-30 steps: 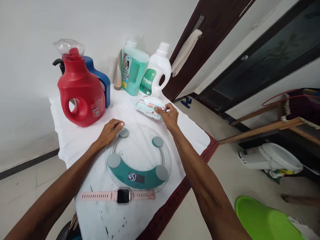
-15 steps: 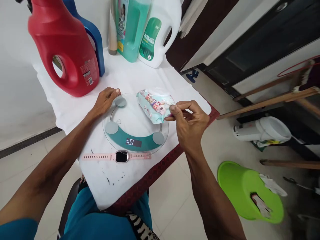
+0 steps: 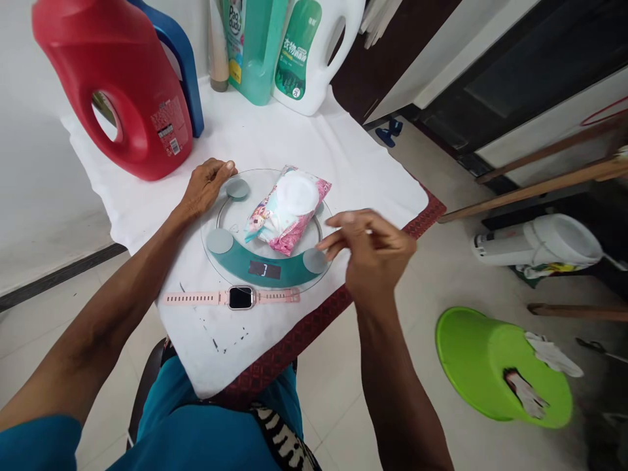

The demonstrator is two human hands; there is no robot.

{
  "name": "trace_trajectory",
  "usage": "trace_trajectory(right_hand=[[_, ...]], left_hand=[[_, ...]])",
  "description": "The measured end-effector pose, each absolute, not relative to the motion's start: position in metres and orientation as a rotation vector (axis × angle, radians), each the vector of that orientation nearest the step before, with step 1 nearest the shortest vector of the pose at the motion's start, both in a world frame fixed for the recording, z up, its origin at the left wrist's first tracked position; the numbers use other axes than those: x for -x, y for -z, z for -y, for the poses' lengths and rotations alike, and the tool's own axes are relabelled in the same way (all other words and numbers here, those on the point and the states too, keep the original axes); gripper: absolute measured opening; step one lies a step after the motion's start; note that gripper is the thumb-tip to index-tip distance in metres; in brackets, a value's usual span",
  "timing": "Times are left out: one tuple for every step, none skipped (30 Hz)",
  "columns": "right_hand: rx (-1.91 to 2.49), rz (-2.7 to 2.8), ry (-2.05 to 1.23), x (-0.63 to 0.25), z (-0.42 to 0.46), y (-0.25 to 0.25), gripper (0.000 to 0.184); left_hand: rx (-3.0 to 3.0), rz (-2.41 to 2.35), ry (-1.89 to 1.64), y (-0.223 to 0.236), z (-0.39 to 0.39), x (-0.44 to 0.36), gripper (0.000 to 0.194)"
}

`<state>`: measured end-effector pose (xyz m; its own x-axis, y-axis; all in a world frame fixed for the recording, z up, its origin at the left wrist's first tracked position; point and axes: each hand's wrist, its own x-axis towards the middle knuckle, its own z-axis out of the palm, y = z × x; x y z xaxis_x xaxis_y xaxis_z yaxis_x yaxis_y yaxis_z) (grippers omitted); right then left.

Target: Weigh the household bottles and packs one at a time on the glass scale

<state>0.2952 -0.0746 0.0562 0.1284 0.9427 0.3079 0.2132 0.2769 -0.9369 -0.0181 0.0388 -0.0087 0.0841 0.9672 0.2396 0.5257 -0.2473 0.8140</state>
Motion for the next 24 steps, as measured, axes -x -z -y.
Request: trace_trajectory(right_hand=[[1.238, 1.280, -0.683, -0.305, 0.060, -0.053, 0.052], [1.271, 1.216, -0.616, -0.316, 0.043, -0.046, 0.058], [1.283, 1.148, -0.554, -0.325, 0.024, -0.038, 0.062], [1.303, 1.077, -0.509, -0.334, 0.004, -0.027, 0.064], [1.345, 1.044, -0.495, -0.341, -0.014, -0.015, 0.065], [1.379, 1.016, -0.489, -0.346, -0.031, -0.003, 0.065], [1.411, 0.985, -0.500, -0.349, -0.044, 0.009, 0.065], [1.443, 0.970, -0.521, -0.351, -0.053, 0.021, 0.065], [1.467, 0.965, -0.537, -0.352, -0.060, 0.030, 0.064], [1.487, 0.971, -0.545, -0.352, -0.063, 0.038, 0.062], [1.502, 0.984, -0.539, -0.351, -0.063, 0.043, 0.059], [1.513, 1.000, -0.524, -0.350, -0.063, 0.046, 0.056], [1.520, 1.011, -0.504, -0.349, -0.061, 0.048, 0.052], [1.526, 1.017, -0.488, -0.348, -0.060, 0.049, 0.050], [1.529, 1.018, -0.478, -0.348, -0.059, 0.049, 0.049], [1.529, 1.017, -0.476, -0.349, -0.058, 0.049, 0.048], [1.528, 1.017, -0.477, -0.349, -0.059, 0.049, 0.048], [1.528, 1.019, -0.480, -0.350, -0.059, 0.049, 0.048], [1.528, 1.022, -0.481, -0.351, -0.060, 0.049, 0.049], [1.530, 1.027, -0.481, -0.352, -0.062, 0.050, 0.049], [1.531, 1.030, -0.481, -0.352, -0.063, 0.050, 0.050], [1.531, 1.031, -0.480, -0.353, -0.064, 0.051, 0.051], [1.528, 1.031, -0.479, -0.353, -0.065, 0.052, 0.051], [1.521, 1.030, -0.477, -0.353, -0.065, 0.052, 0.051]], left_hand=[[-1.823, -1.467, -1.076, 0.009, -0.039, 0.018, 0.076], [-1.813, -1.469, -1.081, 0.010, -0.039, 0.018, 0.076], [-1.801, -1.472, -1.085, 0.010, -0.039, 0.018, 0.075], [-1.788, -1.477, -1.090, 0.010, -0.039, 0.018, 0.074], [-1.777, -1.481, -1.093, 0.010, -0.039, 0.018, 0.073], [-1.768, -1.485, -1.091, 0.010, -0.039, 0.018, 0.073], [-1.764, -1.488, -1.089, 0.010, -0.039, 0.018, 0.073], [-1.763, -1.489, -1.086, 0.010, -0.039, 0.018, 0.073], [-1.769, -1.489, -1.083, 0.010, -0.039, 0.018, 0.073], [-1.778, -1.488, -1.080, 0.010, -0.040, 0.018, 0.074], [-1.791, -1.488, -1.078, 0.010, -0.040, 0.018, 0.076], [-1.805, -1.489, -1.074, 0.010, -0.041, 0.019, 0.077], [-1.818, -1.493, -1.067, 0.010, -0.041, 0.019, 0.078], [-1.828, -1.499, -1.059, 0.010, -0.041, 0.019, 0.080], [-1.834, -1.505, -1.052, 0.010, -0.042, 0.019, 0.080], [-1.838, -1.510, -1.047, 0.009, -0.042, 0.019, 0.081], [-1.840, -1.513, -1.043, 0.009, -0.041, 0.019, 0.081], [-1.841, -1.517, -1.041, 0.008, -0.041, 0.019, 0.082], [-1.840, -1.520, -1.039, 0.008, -0.041, 0.019, 0.082], [-1.840, -1.522, -1.036, 0.007, -0.040, 0.019, 0.082], [-1.839, -1.525, -1.034, 0.007, -0.040, 0.019, 0.082], [-1.837, -1.527, -1.034, 0.008, -0.040, 0.018, 0.082], [-1.833, -1.527, -1.038, 0.009, -0.041, 0.018, 0.081], [-1.826, -1.523, -1.047, 0.010, -0.041, 0.017, 0.079]])
